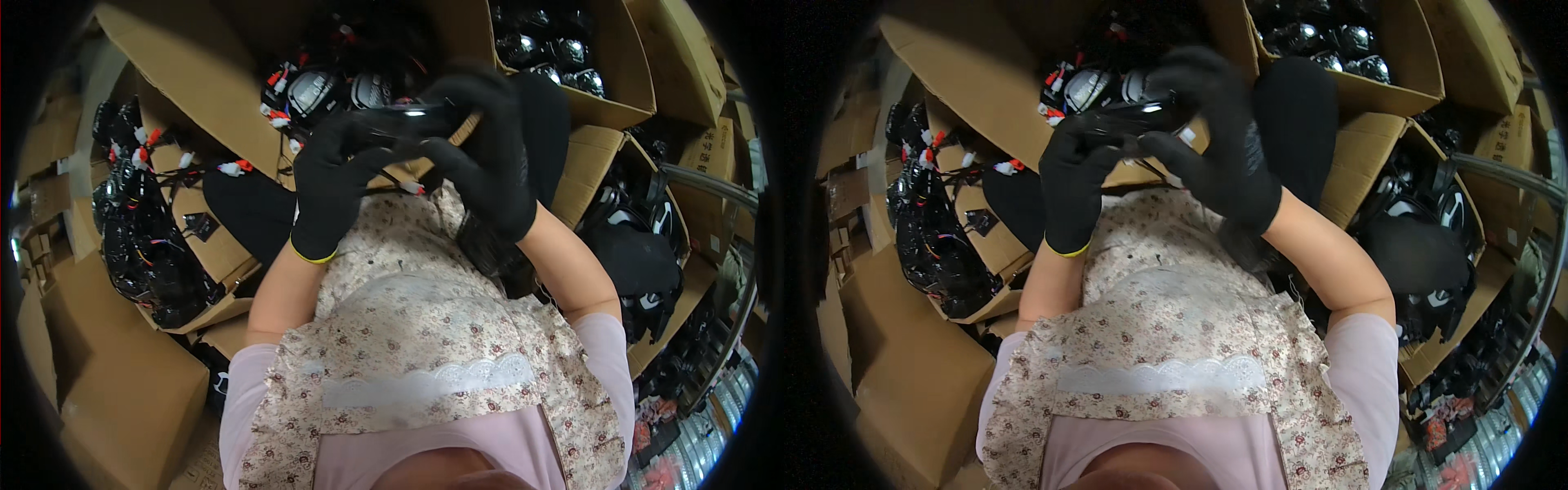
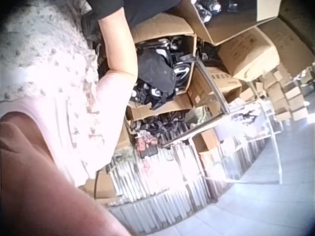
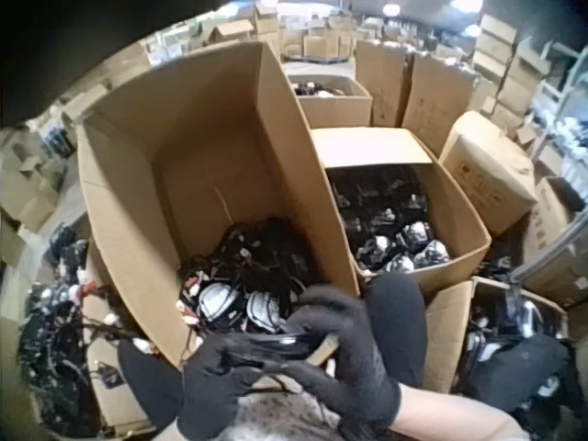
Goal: The person attaches protective plastic wrap onto digital display units and packs them into cardboard boxes by hand.
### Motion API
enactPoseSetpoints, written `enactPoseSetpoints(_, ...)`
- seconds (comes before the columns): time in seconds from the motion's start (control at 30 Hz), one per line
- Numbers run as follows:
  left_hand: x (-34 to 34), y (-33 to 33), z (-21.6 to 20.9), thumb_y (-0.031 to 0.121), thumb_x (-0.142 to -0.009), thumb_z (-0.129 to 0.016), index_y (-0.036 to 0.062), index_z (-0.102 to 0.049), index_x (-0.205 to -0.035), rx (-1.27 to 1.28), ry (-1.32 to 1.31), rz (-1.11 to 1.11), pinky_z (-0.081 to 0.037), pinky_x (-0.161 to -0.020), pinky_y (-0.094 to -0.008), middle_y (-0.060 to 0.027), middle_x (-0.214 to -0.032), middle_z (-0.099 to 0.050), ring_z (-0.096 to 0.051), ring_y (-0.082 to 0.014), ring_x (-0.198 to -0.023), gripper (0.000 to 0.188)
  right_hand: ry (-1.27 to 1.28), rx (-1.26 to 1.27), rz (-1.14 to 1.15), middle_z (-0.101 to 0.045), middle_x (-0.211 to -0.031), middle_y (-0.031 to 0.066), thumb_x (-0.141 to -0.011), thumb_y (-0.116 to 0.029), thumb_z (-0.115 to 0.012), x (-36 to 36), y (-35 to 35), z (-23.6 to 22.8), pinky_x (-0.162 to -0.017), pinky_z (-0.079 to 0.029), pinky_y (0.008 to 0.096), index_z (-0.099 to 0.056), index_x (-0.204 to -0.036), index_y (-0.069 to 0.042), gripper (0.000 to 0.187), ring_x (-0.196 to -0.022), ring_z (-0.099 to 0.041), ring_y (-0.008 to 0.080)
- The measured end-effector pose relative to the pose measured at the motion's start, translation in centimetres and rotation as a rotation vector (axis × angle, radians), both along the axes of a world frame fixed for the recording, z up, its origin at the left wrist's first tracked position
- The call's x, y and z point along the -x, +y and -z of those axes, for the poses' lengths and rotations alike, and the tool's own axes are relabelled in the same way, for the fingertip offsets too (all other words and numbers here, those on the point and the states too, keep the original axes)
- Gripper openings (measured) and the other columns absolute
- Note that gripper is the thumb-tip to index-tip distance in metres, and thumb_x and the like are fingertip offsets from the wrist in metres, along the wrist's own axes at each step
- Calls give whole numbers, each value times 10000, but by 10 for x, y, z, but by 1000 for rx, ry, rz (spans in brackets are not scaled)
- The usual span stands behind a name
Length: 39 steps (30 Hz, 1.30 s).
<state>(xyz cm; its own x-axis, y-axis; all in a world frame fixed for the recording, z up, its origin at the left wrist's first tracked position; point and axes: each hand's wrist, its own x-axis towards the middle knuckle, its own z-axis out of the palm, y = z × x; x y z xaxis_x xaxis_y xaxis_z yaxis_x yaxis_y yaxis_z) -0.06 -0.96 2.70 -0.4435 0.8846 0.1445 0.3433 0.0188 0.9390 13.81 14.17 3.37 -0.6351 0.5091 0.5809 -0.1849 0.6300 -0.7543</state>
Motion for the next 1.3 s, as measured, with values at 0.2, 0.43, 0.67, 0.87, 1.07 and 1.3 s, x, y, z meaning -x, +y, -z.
enactPoseSetpoints(0.2, 8, -13, 49, 257, -985, -631, 40, -516, -1350, -325, -704, -151, -440, -1030, -327, -87, -1269, -598, -572, -197, -1174, 440, -130, 975, -254, -593, -1158, 40, -968, -145, -626, 10, 2, 9, -947, -469, 292, -530, -1279, -41, 341, -1076, -562, 118)
enactPoseSetpoints(0.43, 24, 8, -32, 287, -834, -771, 17, -577, -1309, -224, 450, -71, -426, -1044, -415, -162, -1270, -609, -562, -313, -1217, 580, -67, 739, -247, -619, -1100, 46, -933, -63, -644, 15, -7, 8, -890, -498, 274, -562, -1198, -27, 280, -1024, -585, 103)
enactPoseSetpoints(0.67, 11, 7, 0, 155, -859, -741, -14, -622, -1246, -48, 169, -83, -515, -910, -353, -132, -1143, -683, -647, -239, -1044, 439, -100, 699, -178, -630, -1097, 72, -891, -38, -682, 14, -19, 10, -847, -528, 284, -599, -1173, -29, 293, -981, -622, 127)
enactPoseSetpoints(0.87, 21, -2, 3, 142, -779, -793, 14, -636, -1223, -225, 274, -85, -498, -902, -423, -158, -1197, -654, -627, -322, -1073, 487, 19, -34, -226, -588, -1204, 128, -759, -84, -823, 17, 1, 4, -880, -552, 324, -603, -1197, -52, 491, -1002, -644, 234)
enactPoseSetpoints(1.07, 30, -1, -6, 134, -760, -795, 21, -611, -1144, -467, 524, -40, -476, -901, -442, -183, -1144, -657, -625, -364, -1042, 441, 109, -187, -23, -382, -1446, 184, -566, -149, -947, 19, 9, 10, -967, -536, 372, -449, -1394, -69, 969, -1257, -522, 288)
enactPoseSetpoints(1.3, 3, -3, 7, 117, -901, -674, -1, -387, -1442, -450, -39, -356, -477, -944, -347, -134, -1277, -582, -578, -191, -1060, 624, -122, 627, -385, -549, -1302, 96, -670, -64, -883, 28, 4, 19, -995, -487, 351, -432, -1401, -55, 859, -1151, -574, 167)
